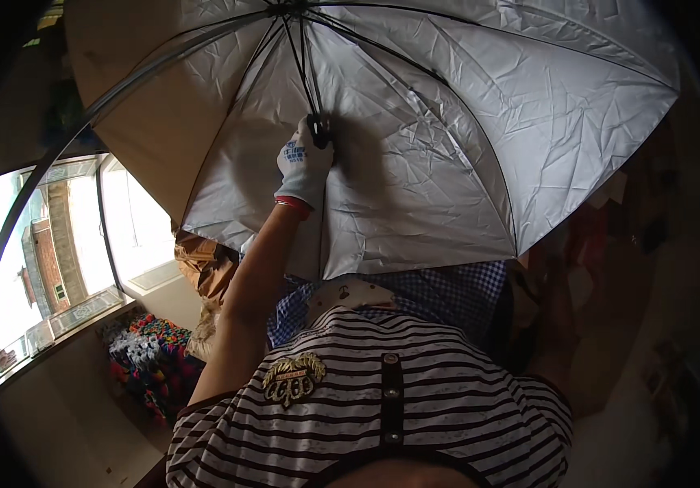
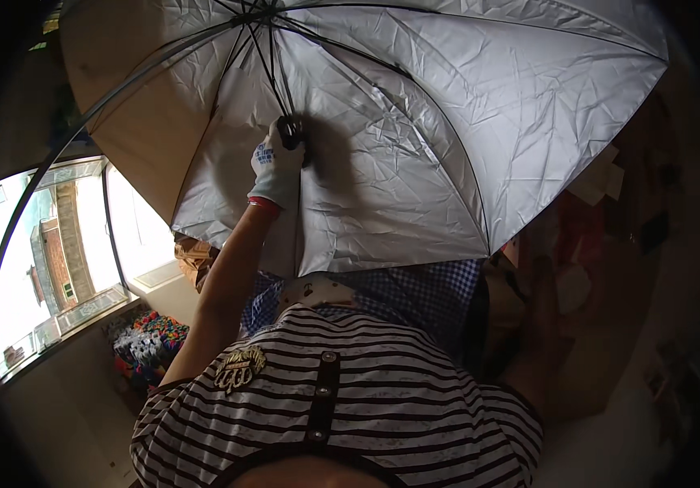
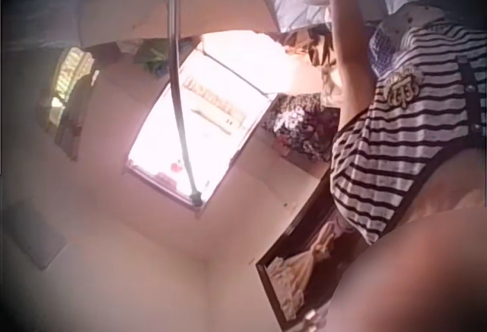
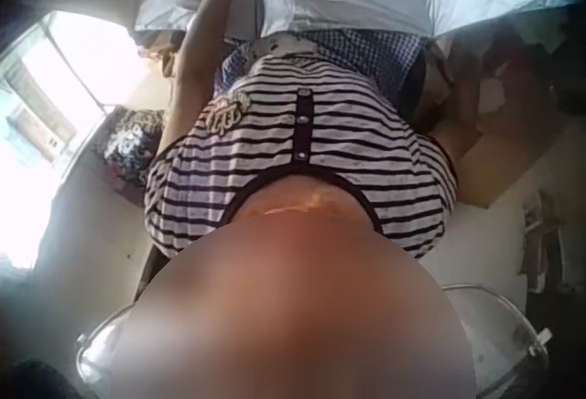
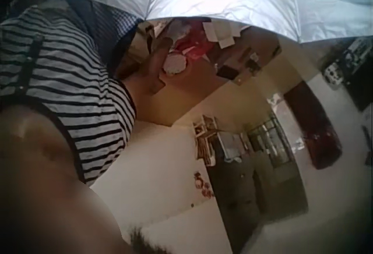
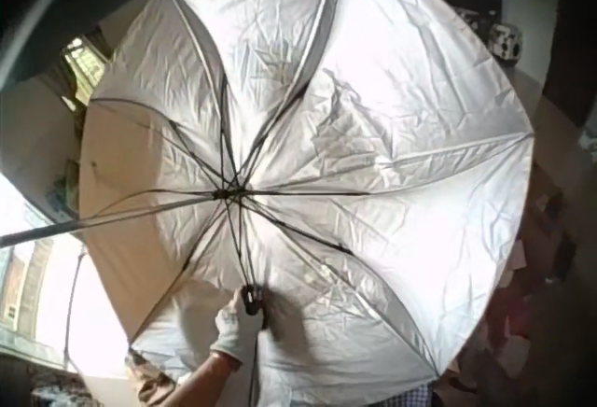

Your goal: Using a glue gun to attach the umbrella fabric to the metal ribs.

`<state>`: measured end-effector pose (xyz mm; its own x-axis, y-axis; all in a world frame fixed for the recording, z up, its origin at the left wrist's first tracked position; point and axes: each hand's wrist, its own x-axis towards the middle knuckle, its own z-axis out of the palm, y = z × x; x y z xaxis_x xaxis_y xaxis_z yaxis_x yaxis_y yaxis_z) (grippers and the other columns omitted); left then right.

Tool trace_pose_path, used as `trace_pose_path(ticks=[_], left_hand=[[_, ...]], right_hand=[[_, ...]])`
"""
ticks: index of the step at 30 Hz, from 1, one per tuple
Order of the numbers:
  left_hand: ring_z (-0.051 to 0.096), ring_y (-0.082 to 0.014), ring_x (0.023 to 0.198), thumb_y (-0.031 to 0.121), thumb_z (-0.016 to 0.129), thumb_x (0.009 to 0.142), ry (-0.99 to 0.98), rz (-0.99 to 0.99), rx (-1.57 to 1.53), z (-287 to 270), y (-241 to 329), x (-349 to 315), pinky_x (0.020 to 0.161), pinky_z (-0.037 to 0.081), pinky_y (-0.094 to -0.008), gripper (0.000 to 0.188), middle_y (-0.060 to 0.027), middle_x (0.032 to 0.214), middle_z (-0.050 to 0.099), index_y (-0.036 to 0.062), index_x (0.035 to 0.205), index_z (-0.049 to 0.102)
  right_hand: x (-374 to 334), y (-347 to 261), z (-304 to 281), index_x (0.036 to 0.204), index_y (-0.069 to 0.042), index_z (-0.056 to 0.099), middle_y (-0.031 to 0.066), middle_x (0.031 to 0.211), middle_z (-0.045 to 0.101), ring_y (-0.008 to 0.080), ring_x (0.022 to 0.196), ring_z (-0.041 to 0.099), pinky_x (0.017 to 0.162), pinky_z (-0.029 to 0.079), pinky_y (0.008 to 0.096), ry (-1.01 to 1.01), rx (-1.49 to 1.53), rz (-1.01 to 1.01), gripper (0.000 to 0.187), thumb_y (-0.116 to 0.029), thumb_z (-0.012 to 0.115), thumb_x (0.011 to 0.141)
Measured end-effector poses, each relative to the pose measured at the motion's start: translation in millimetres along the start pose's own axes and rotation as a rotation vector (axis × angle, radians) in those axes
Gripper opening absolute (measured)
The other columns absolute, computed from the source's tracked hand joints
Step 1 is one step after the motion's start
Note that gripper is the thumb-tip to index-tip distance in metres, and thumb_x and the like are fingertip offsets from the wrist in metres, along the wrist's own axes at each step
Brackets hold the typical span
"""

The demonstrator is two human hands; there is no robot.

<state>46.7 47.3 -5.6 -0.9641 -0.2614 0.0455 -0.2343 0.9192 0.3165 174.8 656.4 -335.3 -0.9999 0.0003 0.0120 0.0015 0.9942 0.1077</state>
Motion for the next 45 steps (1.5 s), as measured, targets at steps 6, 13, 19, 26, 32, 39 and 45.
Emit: trace_pose_path(ticks=[6,13,19,26,32,39,45], left_hand=[[0.067,-0.0369,0.088,0.035,0.069,0.081,0.015,0.157,-0.105,-9.8,-14.2,16.6,0.077,0.052,-0.0448,0.039,-0.0151,0.091,0.07,0.0127,0.112,0.064],[0.066,-0.0161,0.058,0.022,0.067,0.085,-0.331,0.13,-0.374,-40.8,-6.5,76.5,0.051,0.052,-0.0299,0.025,-0.0064,0.078,0.07,0.0052,0.104,0.067],[0.064,-0.0131,0.054,0.018,0.065,0.086,-0.422,0.182,-0.352,-40.4,-7.2,99.2,0.044,0.049,-0.0266,0.017,-0.0059,0.075,0.069,0.004,0.097,0.067],[0.064,-0.0163,0.054,0.019,0.063,0.087,-0.633,0.09,-0.411,-47.4,-1.8,118.4,0.042,0.048,-0.0267,0.018,-0.0084,0.073,0.068,0.0023,0.093,0.066],[0.063,-0.0144,0.051,0.019,0.059,0.09,-0.729,0.005,-0.375,-46.4,-4.0,124.1,0.04,0.045,-0.0254,0.018,-0.0073,0.074,0.069,0.0033,0.095,0.066],[0.062,-0.0144,0.051,0.021,0.058,0.091,-0.716,0.064,-0.469,-46.0,-6.2,122.7,0.04,0.043,-0.0252,0.02,-0.0067,0.072,0.068,0.0035,0.094,0.067],[0.064,-0.0153,0.052,0.016,0.06,0.09,-0.672,0.196,-0.391,-52.2,4.0,117.7,0.042,0.049,-0.0256,0.018,-0.0079,0.066,0.067,0.0012,0.086,0.068]], right_hand=[[48.9,-42.9,-240.1,0.129,-0.006,0.056,0.016,0.12,0.061,0.0256,0.108,0.059,0.095,0.046,0.0402,0.186,0.734,0.457,0.037,-0.015,0.054,0.093],[106.0,-165.3,-516.1,0.122,0.005,0.054,0.0183,0.119,0.062,0.028,0.106,0.062,0.095,0.05,0.0349,0.844,1.737,-0.134,0.033,-0.018,0.052,0.099],[118.8,-373.5,-442.6,0.119,-0.002,0.057,0.0094,0.104,0.064,0.0171,0.091,0.066,0.073,0.057,0.0312,0.007,2.139,0.048,0.039,-0.029,0.063,0.091],[104.8,-467.3,-378.6,0.085,-0.004,0.06,0.0003,0.073,0.058,0.0096,0.062,0.056,0.053,0.047,0.0281,-0.323,2.08,0.438,0.018,-0.021,0.066,0.081],[90.6,-471.0,-387.6,0.075,-0.006,0.056,0.0003,0.063,0.054,0.0097,0.049,0.052,0.043,0.041,0.0277,-0.517,2.091,0.549,0.012,-0.015,0.061,0.08],[88.1,-461.1,-394.8,0.071,-0.006,0.054,0.0,0.059,0.053,0.0099,0.046,0.052,0.04,0.04,0.0267,-0.534,2.038,0.503,0.014,-0.013,0.06,0.081],[89.1,-458.9,-389.2,0.071,-0.005,0.056,0.0008,0.059,0.055,0.0104,0.046,0.053,0.04,0.04,0.0264,-0.502,2.033,0.458,0.013,-0.013,0.059,0.081]])
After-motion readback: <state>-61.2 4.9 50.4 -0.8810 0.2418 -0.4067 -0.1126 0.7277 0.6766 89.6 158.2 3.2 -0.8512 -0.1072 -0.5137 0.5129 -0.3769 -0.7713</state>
